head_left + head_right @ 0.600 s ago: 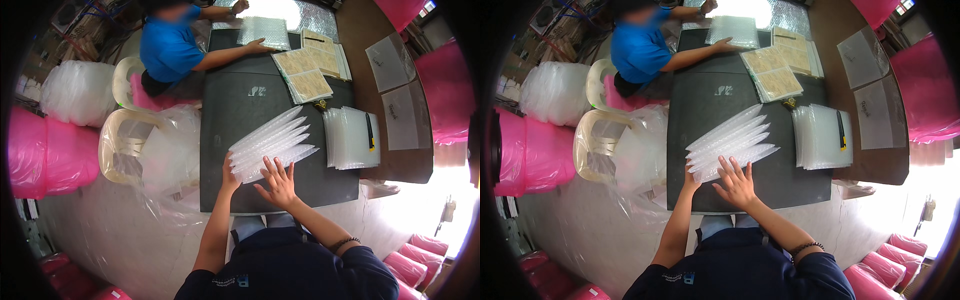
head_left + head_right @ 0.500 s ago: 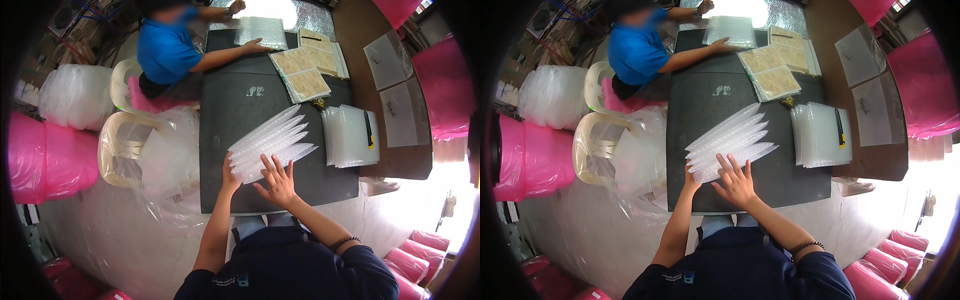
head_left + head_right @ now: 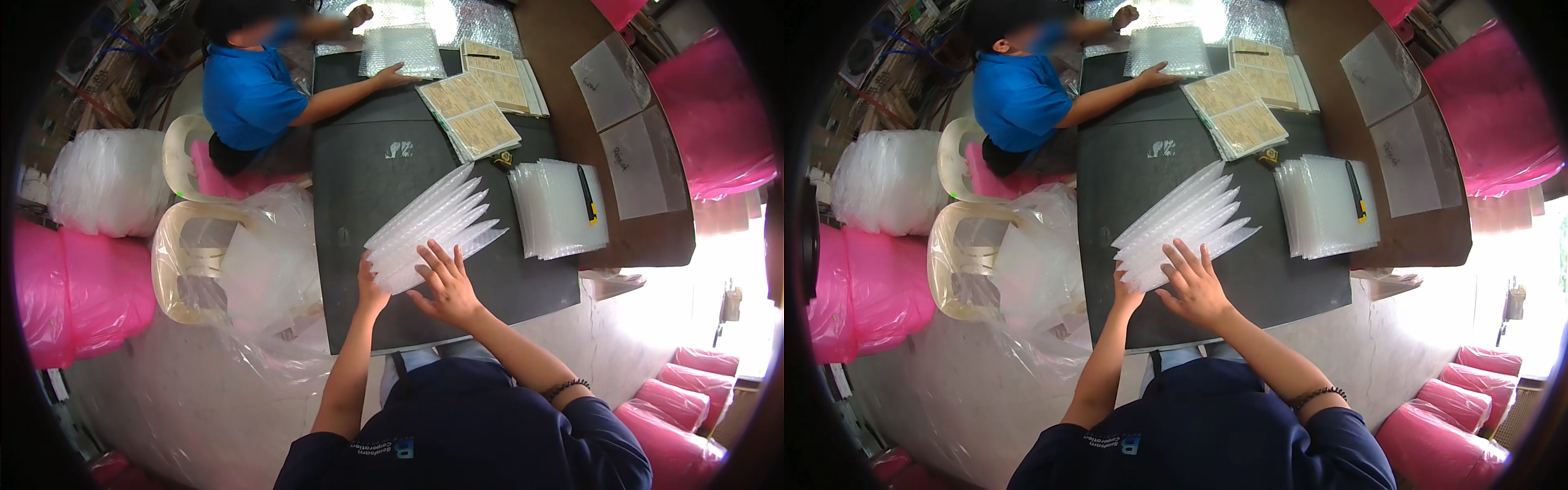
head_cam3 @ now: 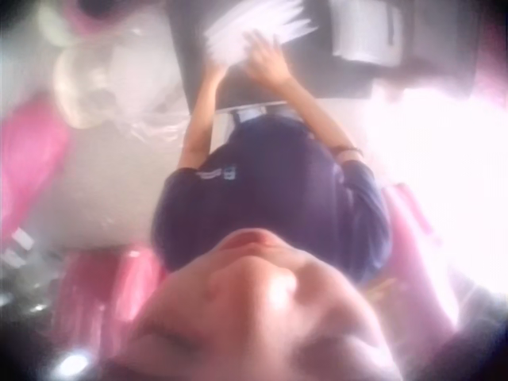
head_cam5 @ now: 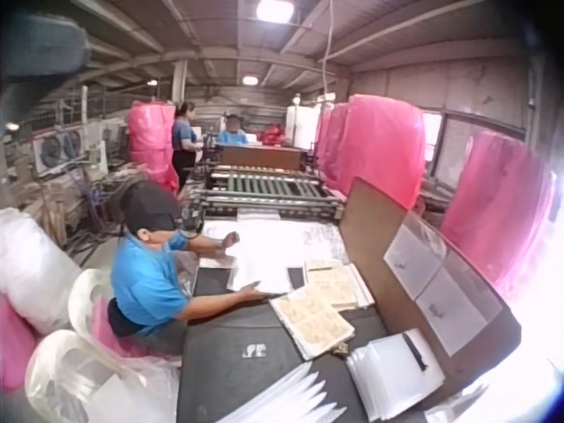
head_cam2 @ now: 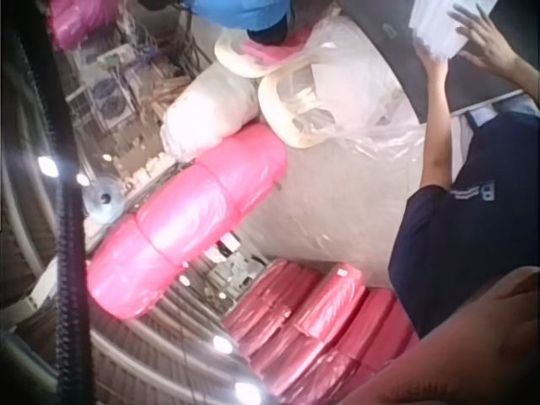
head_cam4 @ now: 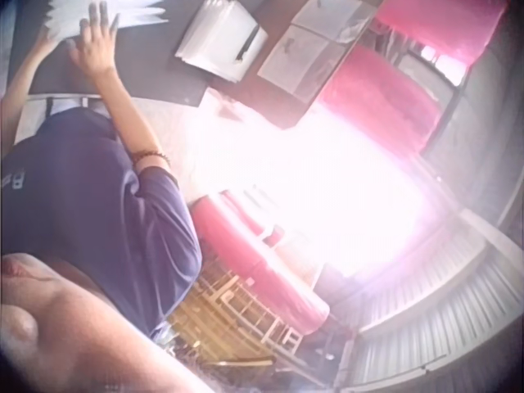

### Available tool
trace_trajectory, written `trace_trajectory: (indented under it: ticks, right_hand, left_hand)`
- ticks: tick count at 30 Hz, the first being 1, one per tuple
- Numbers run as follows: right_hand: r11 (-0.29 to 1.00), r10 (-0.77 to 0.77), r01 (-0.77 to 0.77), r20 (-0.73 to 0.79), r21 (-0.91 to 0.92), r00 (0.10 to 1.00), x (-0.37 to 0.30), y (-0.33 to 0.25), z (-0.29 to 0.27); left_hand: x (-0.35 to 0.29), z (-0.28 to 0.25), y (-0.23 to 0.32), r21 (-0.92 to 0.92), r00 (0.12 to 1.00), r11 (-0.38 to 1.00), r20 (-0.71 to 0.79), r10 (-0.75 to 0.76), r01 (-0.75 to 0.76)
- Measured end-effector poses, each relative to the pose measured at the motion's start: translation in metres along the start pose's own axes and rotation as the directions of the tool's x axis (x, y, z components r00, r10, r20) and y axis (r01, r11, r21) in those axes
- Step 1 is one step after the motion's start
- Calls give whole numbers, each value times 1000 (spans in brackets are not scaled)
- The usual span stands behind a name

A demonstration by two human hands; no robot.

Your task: The person stacks sheets of bubble wrap on a table, then picks up a clear plastic bag and places the bubble wrap inside. They continue to gather more bubble wrap and place it into the bag, organizing the materials.

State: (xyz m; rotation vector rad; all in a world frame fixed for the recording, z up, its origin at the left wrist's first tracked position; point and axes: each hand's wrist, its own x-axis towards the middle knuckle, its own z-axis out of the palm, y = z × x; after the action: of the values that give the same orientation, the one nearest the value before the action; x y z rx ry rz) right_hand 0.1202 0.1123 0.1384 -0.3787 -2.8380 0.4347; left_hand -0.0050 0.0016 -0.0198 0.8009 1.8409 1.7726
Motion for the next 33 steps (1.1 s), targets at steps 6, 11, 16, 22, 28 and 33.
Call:
trace_trajectory:
  ticks: [6,11,16,22,28,33]
  right_hand:
    - [995,73,-76,39,69,997,13,-5,-13]
    - [991,100,-92,78,-102,992,26,-15,-29]
    - [993,-48,71,222,-97,974,39,13,-36]
    - [962,64,39,362,-269,930,59,9,-56]
    - [959,-39,117,290,-257,956,60,41,-27]
    - [977,-116,121,-35,174,993,52,79,-82]
  left_hand:
    - [-2,-5,-20,262,994,960,67,81,-96]
    - [-5,-1,-41,-362,967,896,114,-229,255]
    - [7,-12,6,-224,931,919,250,-267,323]
    - [10,-13,7,-24,963,998,265,-54,63]
    - [3,15,-46,314,952,903,182,247,-295]
    - [1,23,-60,489,905,776,71,419,-398]
